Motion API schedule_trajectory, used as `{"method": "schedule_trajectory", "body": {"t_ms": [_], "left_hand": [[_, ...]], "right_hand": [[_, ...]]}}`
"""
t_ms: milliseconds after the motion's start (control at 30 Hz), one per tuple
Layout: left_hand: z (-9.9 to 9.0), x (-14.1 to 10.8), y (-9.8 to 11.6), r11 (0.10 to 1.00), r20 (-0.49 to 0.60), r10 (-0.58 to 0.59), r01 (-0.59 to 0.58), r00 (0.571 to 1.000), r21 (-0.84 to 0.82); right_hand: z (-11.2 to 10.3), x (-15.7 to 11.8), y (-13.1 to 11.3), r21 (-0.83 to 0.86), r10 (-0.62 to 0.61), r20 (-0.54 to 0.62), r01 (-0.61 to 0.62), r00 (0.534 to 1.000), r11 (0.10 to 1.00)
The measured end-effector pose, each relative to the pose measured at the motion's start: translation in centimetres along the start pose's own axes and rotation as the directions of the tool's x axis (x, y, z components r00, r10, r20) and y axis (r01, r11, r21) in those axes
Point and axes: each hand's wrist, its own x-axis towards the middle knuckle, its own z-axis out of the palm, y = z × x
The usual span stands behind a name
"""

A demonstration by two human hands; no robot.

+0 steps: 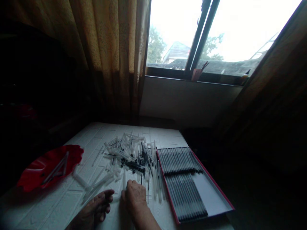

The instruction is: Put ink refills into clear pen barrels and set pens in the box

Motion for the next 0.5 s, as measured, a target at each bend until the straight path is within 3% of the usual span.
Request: {"method": "schedule_trajectory", "body": {"t_ms": [333, 400, 500], "left_hand": [[-0.2, 0.3, -0.6, 0.998, 0.085, 0.011, -0.017, 0.996, 0.06], [-0.4, 0.4, -1.3, 0.991, 0.103, 0.063, -0.074, 0.993, 0.108], [-0.8, 0.4, -2.6, 0.913, 0.13, 0.246, -0.275, 0.961, 0.303]], "right_hand": [[-0.4, -1.0, -0.6, -0.038, 0.029, 0.054, -0.027, 0.998, 0.999], [-0.5, -1.3, -0.2, -0.034, 0.043, 0.047, -0.041, 0.998, 0.999], [-0.3, -2.0, 1.2, 0.011, 0.041, 0.019, -0.041, 0.999, 0.999]]}}
